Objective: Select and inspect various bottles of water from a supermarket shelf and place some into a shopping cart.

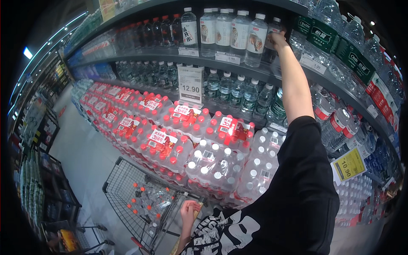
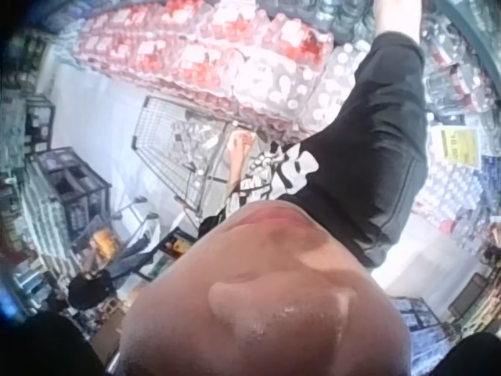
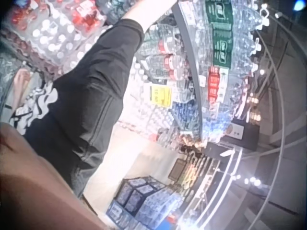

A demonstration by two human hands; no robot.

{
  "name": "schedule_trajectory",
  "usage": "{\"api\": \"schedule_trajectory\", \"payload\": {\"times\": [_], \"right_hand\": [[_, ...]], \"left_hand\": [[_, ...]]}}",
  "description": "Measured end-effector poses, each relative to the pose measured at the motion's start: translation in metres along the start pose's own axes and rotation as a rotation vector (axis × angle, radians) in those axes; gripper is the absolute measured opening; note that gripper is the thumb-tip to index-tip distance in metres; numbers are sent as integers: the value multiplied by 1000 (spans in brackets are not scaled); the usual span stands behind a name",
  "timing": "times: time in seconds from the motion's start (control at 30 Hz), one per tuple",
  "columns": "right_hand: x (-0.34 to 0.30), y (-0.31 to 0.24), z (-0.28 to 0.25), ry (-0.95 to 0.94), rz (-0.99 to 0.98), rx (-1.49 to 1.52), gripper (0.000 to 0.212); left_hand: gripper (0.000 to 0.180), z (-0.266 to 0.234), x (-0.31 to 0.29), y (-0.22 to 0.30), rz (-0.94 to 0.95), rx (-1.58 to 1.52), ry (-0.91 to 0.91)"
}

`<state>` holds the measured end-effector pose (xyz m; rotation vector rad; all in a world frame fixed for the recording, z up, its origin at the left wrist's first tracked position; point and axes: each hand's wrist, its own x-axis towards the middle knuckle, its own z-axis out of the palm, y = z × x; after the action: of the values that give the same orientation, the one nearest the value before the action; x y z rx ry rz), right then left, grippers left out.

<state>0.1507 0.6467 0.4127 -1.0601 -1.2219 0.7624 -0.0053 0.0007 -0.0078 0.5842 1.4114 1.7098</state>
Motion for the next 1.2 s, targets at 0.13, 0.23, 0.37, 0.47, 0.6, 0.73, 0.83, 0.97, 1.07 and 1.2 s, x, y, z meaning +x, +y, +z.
{"api": "schedule_trajectory", "payload": {"times": [0.13,0.23,0.37,0.47,0.6,0.73,0.83,0.97,1.07,1.2], "right_hand": [[12,14,4,77,-131,138,77],[23,18,3,6,-80,361,54],[36,18,8,-79,34,559,31],[38,19,21,-56,15,634,31],[54,21,25,-98,23,694,31],[63,22,24,-346,135,770,32],[52,16,23,-449,212,817,31],[45,7,27,-425,233,795,36],[29,1,33,-384,218,702,37],[36,3,26,-423,287,739,25]], "left_hand": [[13,5,0,5,18,15,9],[13,4,-3,3,10,43,31],[16,0,-2,-3,-1,17,33],[15,3,-2,3,-21,-12,38],[13,4,-4,7,-39,-51,48],[13,5,-3,10,-46,-51,44],[13,6,-5,12,-58,-39,60],[13,6,-3,13,-54,-26,52],[14,5,-3,8,-39,-20,58],[18,5,-3,7,-30,-8,51]]}}
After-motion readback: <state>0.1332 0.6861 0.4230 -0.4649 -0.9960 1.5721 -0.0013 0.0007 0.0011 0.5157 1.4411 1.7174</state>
